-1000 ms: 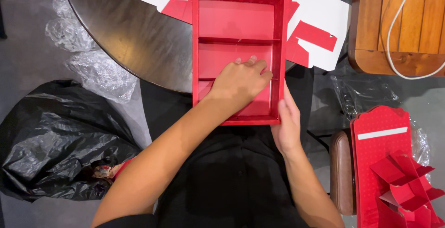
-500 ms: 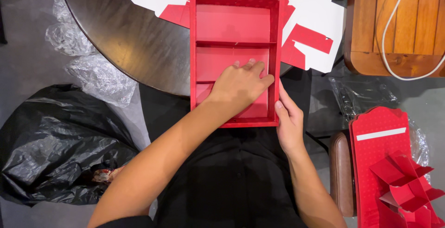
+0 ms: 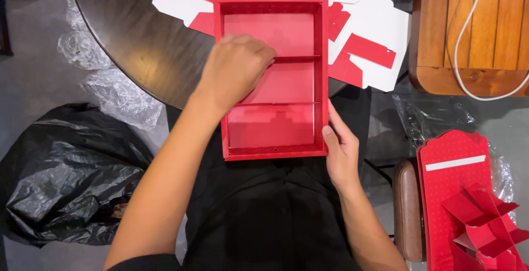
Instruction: The person assembles a red paper box by folding and inserting pre-cut red paper pieces into a white base. They then insert a red divider to create compartments and add a red lid to complete the box.
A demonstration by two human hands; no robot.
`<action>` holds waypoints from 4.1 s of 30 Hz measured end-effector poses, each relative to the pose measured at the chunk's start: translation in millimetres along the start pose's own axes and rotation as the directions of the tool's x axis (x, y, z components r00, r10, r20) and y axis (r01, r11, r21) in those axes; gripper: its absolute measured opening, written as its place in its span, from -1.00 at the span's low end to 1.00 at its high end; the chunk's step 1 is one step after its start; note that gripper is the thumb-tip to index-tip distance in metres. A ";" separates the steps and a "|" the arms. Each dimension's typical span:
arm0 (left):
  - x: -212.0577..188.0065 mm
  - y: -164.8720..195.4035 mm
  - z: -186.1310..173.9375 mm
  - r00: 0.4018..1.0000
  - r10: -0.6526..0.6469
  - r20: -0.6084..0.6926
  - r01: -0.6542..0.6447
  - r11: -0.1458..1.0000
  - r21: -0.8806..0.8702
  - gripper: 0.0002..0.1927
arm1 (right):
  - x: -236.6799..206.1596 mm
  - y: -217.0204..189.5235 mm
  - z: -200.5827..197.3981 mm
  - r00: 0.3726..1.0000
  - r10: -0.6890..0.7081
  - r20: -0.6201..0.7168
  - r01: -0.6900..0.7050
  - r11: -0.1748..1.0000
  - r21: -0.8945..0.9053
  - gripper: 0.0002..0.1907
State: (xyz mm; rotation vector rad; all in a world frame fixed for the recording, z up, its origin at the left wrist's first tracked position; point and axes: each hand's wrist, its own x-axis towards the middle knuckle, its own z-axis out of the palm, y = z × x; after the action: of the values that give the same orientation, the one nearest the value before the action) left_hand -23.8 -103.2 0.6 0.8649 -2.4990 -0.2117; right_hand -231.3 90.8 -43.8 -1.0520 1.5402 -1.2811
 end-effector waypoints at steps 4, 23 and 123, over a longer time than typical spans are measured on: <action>-2.1 -2.6 11.3 0.997 -0.052 0.050 0.054 0.998 -0.039 -0.92 | 1.7 -3.6 -0.6 0.999 -0.027 0.044 0.029 0.998 -0.058 -0.49; -99.3 35.7 29.1 0.511 -0.859 0.018 -0.170 -0.122 -0.978 -0.43 | -15.5 8.2 -4.1 0.998 0.009 0.065 -0.020 0.984 0.177 -0.47; -164.6 126.3 -42.0 0.737 -0.587 -0.335 0.316 0.737 -0.597 -0.28 | -2.7 -110.4 -50.1 0.731 -0.558 -0.392 0.655 0.734 0.177 -0.30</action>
State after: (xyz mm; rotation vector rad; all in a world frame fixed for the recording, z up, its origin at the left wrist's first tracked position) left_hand 40.9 98.1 9.7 1.1301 -1.5721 -0.6865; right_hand -269.2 93.8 71.3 -1.2468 1.1673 -2.1722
